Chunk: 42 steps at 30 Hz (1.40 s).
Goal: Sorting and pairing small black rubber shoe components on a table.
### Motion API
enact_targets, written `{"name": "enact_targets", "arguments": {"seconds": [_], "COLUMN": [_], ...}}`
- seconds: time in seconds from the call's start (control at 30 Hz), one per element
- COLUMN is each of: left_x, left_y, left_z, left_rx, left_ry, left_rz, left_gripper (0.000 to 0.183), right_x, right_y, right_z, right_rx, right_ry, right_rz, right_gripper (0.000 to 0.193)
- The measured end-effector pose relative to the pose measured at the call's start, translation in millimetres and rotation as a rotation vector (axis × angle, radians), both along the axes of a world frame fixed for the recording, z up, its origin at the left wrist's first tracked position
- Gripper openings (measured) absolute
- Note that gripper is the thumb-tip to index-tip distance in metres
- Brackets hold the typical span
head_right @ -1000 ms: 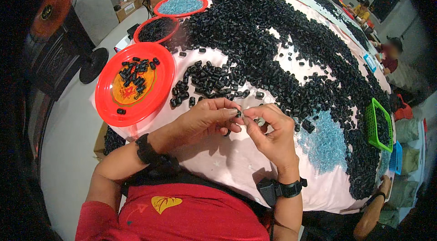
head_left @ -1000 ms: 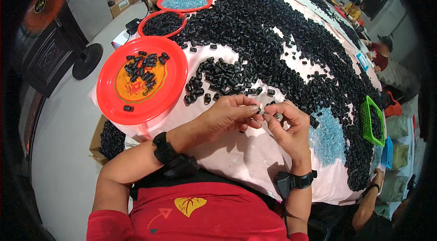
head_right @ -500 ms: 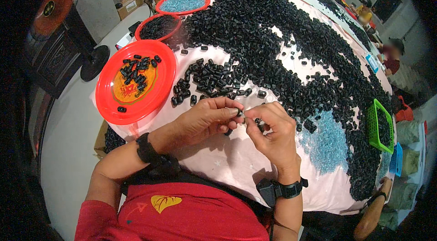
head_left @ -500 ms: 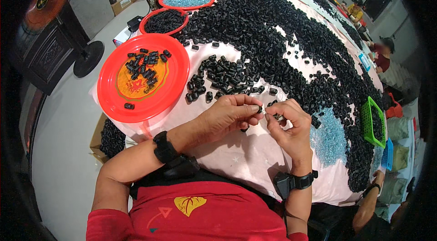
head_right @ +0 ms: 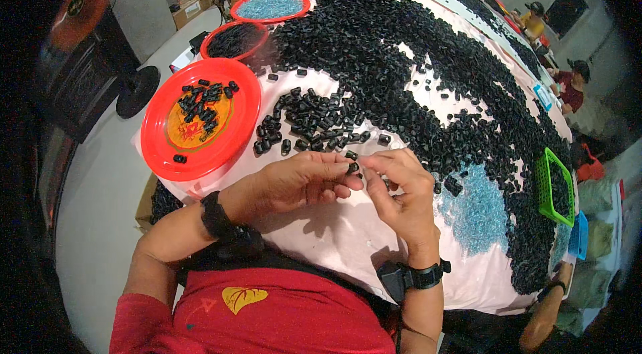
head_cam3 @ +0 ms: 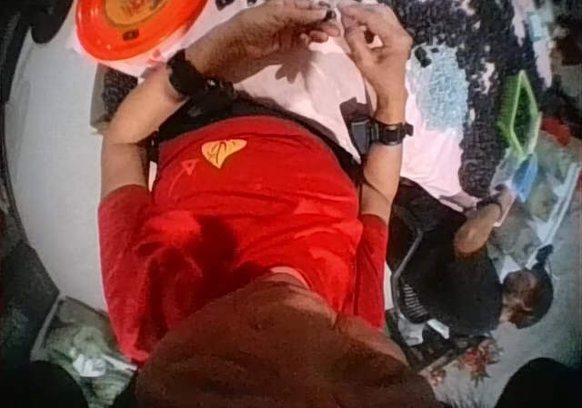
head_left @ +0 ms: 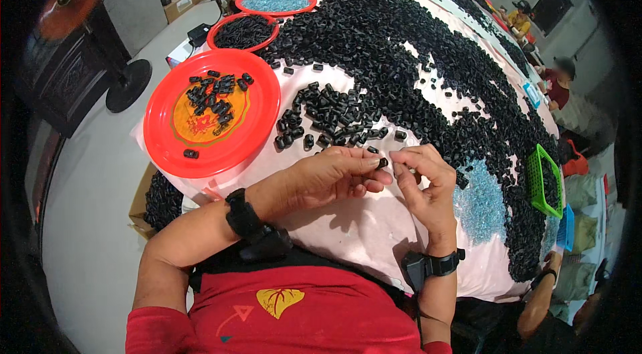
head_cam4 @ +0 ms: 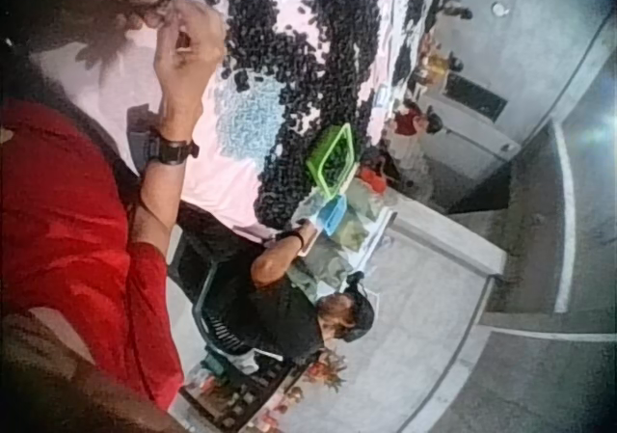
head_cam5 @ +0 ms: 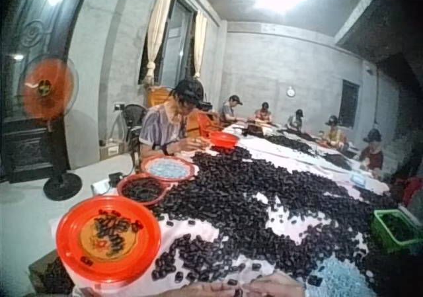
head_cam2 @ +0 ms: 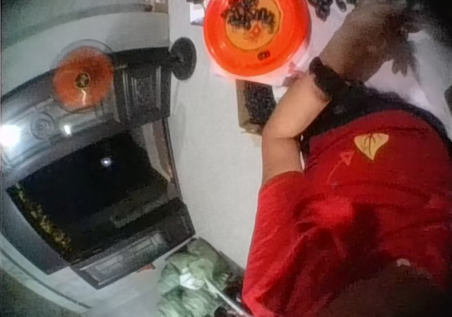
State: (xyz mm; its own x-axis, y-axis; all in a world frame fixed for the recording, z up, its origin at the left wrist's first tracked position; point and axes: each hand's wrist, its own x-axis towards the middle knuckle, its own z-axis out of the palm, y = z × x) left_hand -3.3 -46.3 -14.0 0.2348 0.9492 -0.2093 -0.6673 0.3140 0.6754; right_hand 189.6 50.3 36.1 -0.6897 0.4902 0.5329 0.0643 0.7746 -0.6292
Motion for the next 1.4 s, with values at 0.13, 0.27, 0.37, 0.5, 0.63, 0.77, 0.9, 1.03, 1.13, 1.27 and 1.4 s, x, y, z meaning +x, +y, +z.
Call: {"name": "enact_targets", "arguments": {"seconds": [0.13, 0.27, 0.37, 0.5, 0.63, 0.77, 0.9, 1.03, 1.13, 1.27, 1.4], "left_x": [-10, -19, -16, -9, -7, 0, 3, 3, 3, 3, 2], "left_y": [-4, -1, -1, -5, -6, -5, -7, -4, -1, -2, -2], "left_z": [2, -3, -2, 1, 1, -4, -3, -9, -10, -8, -6], "left_rx": [0.072, 0.109, 0.128, 0.129, 0.166, 0.238, 0.215, 0.211, 0.215, 0.171, 0.213], "left_ry": [-0.17, -0.194, -0.063, 0.02, 0.074, 0.082, 0.07, 0.075, 0.129, 0.152, 0.218], "left_rz": [0.085, 0.134, 0.131, 0.148, 0.088, 0.041, 0.068, 0.084, 0.118, 0.152, 0.161], "left_gripper": [0.017, 0.016, 0.021, 0.028, 0.032, 0.032, 0.032, 0.031, 0.031, 0.03, 0.03], "right_x": [4, 1, 1, 1, -4, -5, -5, -4, -6, -3, -5], "right_y": [6, 11, 14, 9, -1, 0, 1, 0, 0, 0, -3], "right_z": [-6, -15, -16, -16, -13, -14, -11, -10, -10, -9, -10], "right_rx": [-0.069, 0.11, 0.245, 0.021, -0.247, -0.175, -0.13, -0.127, -0.142, -0.221, -0.266], "right_ry": [-0.149, -0.385, -0.375, -0.263, -0.105, -0.068, -0.11, -0.068, -0.012, 0.003, 0.009], "right_rz": [-0.137, -0.08, -0.031, -0.117, -0.113, -0.086, -0.054, -0.059, -0.055, -0.024, 0.006], "right_gripper": [0.018, 0.02, 0.02, 0.017, 0.018, 0.022, 0.023, 0.021, 0.02, 0.021, 0.022]}}
